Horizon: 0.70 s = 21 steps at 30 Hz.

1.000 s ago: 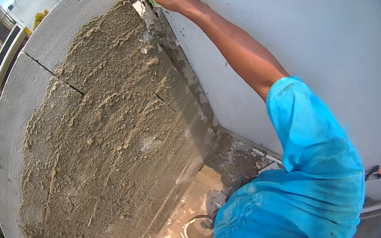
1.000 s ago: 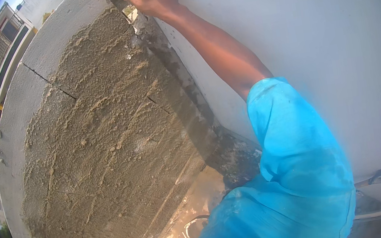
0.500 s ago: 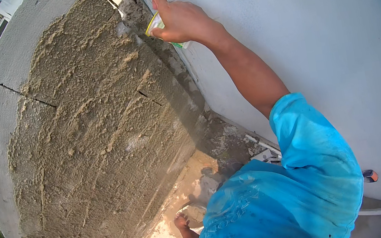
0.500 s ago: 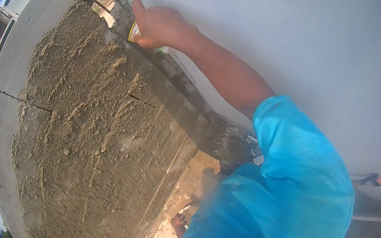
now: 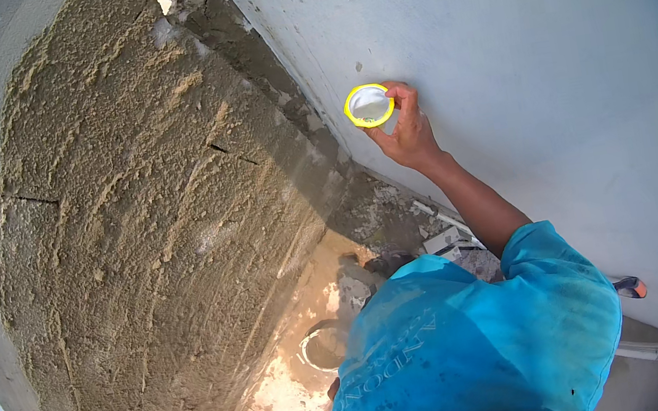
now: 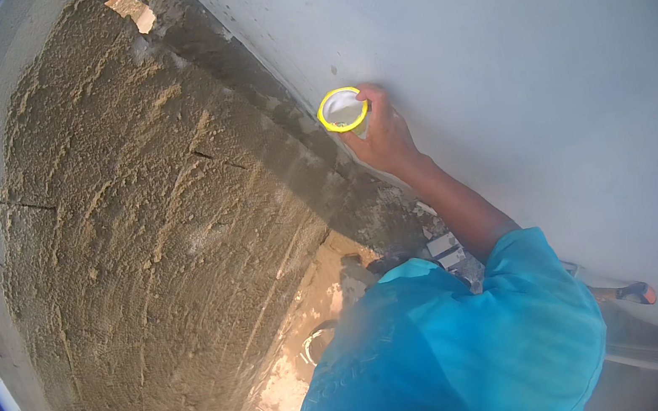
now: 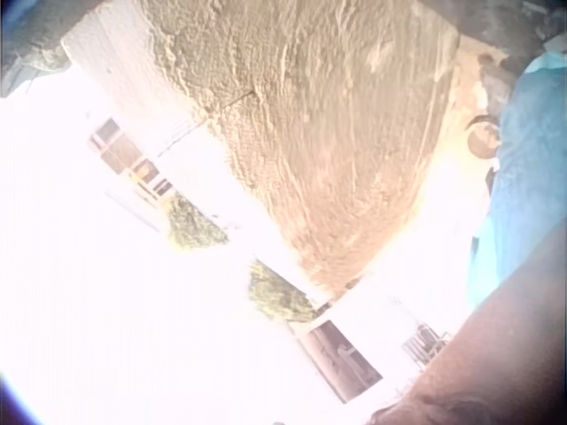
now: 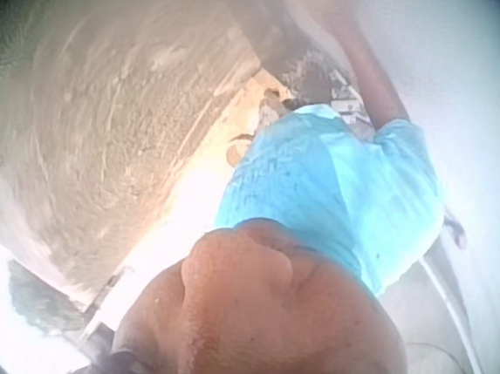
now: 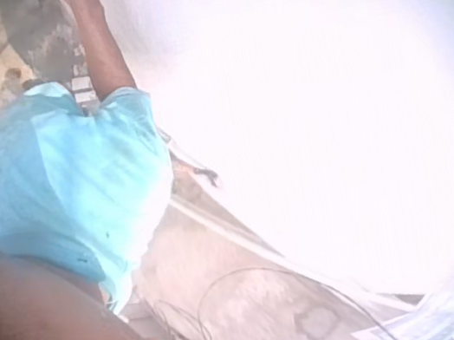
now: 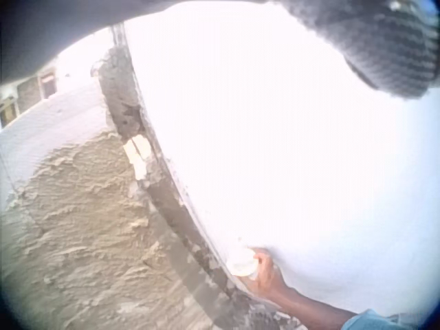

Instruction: The person scoops cement from a bucket with a trowel and applies it to a vertical wall surface. They repeatedly transfer cement from the bucket to the wall, smoothing it with the trowel. The person briefly uses a measuring tape on the wall before resuming cement application.

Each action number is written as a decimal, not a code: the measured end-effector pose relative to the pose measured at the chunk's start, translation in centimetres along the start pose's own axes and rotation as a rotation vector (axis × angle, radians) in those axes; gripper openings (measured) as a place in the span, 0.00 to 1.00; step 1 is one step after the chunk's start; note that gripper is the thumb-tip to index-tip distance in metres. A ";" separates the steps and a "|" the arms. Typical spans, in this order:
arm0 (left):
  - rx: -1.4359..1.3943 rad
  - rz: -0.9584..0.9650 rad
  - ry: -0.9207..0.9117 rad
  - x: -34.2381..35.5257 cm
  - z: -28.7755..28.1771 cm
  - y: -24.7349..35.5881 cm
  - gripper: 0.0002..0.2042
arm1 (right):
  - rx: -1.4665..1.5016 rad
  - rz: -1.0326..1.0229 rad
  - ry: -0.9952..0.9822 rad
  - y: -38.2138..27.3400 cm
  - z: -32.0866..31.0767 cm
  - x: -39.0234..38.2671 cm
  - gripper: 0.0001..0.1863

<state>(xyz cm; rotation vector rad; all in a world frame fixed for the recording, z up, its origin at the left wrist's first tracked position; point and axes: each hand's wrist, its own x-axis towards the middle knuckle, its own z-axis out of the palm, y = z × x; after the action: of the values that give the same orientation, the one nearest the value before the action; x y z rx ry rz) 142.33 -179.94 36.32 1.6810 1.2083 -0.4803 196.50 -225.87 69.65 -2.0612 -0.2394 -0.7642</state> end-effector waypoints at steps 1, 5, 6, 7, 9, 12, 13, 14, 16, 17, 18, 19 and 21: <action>-0.016 -0.040 -0.001 -0.2 0.3 -0.5 0.15 | -0.071 0.124 -0.075 1.0 -1.6 -2.7 0.37; -0.011 -0.058 0.020 0.8 -0.9 0.0 0.16 | -0.220 0.366 -0.247 1.8 -5.9 -9.6 0.34; 0.009 -0.039 0.016 1.0 -1.1 0.5 0.16 | -0.230 0.412 -0.280 1.9 -6.6 -10.6 0.33; 0.025 -0.017 0.031 1.4 -1.5 1.2 0.17 | -0.225 0.395 -0.296 2.1 -6.8 -11.6 0.33; 0.795 0.830 0.021 2.7 -3.2 5.3 0.12 | -0.217 0.373 -0.276 3.9 -7.0 -13.7 0.32; -0.371 -0.165 0.013 1.9 -0.3 14.9 0.13 | -0.258 0.242 -0.227 5.9 -7.2 -15.4 0.32; -0.331 -0.116 0.097 0.6 -0.7 16.7 0.11 | -0.235 0.205 -0.218 6.2 -6.7 -16.0 0.32; -0.320 -0.063 0.119 -0.5 -0.4 18.9 0.11 | -0.255 0.228 -0.243 6.7 -6.6 -16.8 0.32; -0.293 -0.002 0.155 -1.2 -0.4 21.5 0.12 | -0.294 0.273 -0.285 7.9 -6.8 -18.3 0.31; -0.267 0.010 0.151 -1.3 -0.5 22.0 0.13 | -0.334 0.321 -0.333 8.6 -6.9 -19.1 0.30; -0.242 0.023 0.147 -1.3 -0.6 22.4 0.14 | -0.375 0.368 -0.381 9.0 -7.1 -19.6 0.30; -0.219 0.035 0.141 -1.3 -0.7 22.7 0.15 | -0.415 0.414 -0.430 9.4 -7.2 -20.0 0.30; -0.207 0.060 0.129 -1.7 -0.6 22.6 0.15 | -0.513 0.544 -0.614 10.3 -6.1 -19.5 0.31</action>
<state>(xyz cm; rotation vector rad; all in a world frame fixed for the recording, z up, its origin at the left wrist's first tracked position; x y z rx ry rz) 161.38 -181.01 48.60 1.5836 1.2520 -0.2047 183.00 -234.52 53.34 -2.6349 0.2082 0.1801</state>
